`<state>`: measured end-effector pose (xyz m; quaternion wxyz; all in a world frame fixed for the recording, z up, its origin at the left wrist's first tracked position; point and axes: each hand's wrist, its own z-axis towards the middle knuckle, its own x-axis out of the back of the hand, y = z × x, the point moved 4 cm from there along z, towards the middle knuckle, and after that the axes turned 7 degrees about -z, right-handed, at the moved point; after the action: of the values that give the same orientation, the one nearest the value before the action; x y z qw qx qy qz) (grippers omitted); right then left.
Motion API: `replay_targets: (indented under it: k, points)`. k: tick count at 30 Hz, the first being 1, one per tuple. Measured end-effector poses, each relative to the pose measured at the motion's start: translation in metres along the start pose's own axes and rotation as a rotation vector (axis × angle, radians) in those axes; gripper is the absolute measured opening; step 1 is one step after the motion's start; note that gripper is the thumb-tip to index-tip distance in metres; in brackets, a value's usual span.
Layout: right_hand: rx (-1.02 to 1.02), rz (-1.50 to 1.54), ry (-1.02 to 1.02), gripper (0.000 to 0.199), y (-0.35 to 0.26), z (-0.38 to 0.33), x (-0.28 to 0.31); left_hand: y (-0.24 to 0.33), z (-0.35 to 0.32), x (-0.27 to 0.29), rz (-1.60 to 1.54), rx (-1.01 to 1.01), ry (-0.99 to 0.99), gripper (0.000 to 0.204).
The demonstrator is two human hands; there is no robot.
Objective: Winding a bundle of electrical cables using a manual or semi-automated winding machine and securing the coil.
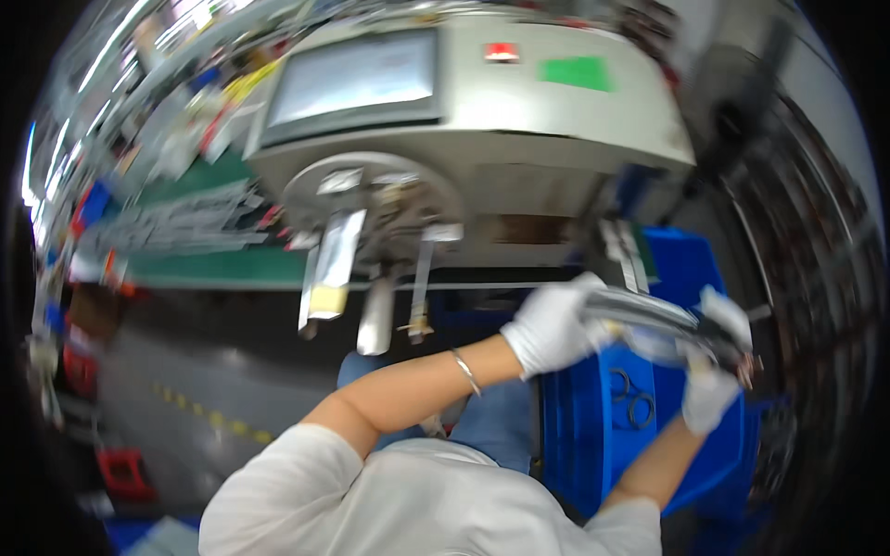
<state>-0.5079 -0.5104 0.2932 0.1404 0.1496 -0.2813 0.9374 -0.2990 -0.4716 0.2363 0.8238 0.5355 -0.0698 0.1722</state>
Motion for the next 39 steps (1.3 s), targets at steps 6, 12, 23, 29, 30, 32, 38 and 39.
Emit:
replay_targets:
  k: [6,12,23,29,30,32,38,39]
  points:
    - [-0.816,0.207,-0.390,0.042,0.071,-0.100,0.022,-0.082,-0.102,0.034,0.169,0.410,-0.515,0.060]
    - [-1.423,-0.016,-0.401,0.044,0.218,-0.213,0.077,-0.130,-0.201,0.231,0.562,0.404,0.543,0.015]
    - [-1.331,0.085,-0.429,0.048,0.263,-0.222,-0.030,-0.204,-0.268,0.479,1.362,0.640,0.697,0.038]
    - [-1.323,0.279,-0.520,0.048,0.177,-0.212,-0.083,-0.168,-0.260,0.460,1.176,0.590,0.613,0.023]
    - [-1.319,0.268,-0.554,0.048,0.169,-0.210,-0.086,-0.166,-0.263,0.458,1.163,0.605,0.547,0.020]
    - [-1.313,0.262,-0.595,0.047,0.158,-0.205,-0.089,-0.156,-0.280,0.454,1.222,0.398,0.584,0.019]
    - [-1.257,0.309,-0.669,0.038,0.128,-0.190,-0.104,-0.137,-0.297,0.453,1.346,0.339,0.485,0.013]
    - [-1.231,0.318,-0.691,0.037,0.123,-0.186,-0.106,-0.135,-0.300,0.455,1.352,0.366,0.445,0.011]
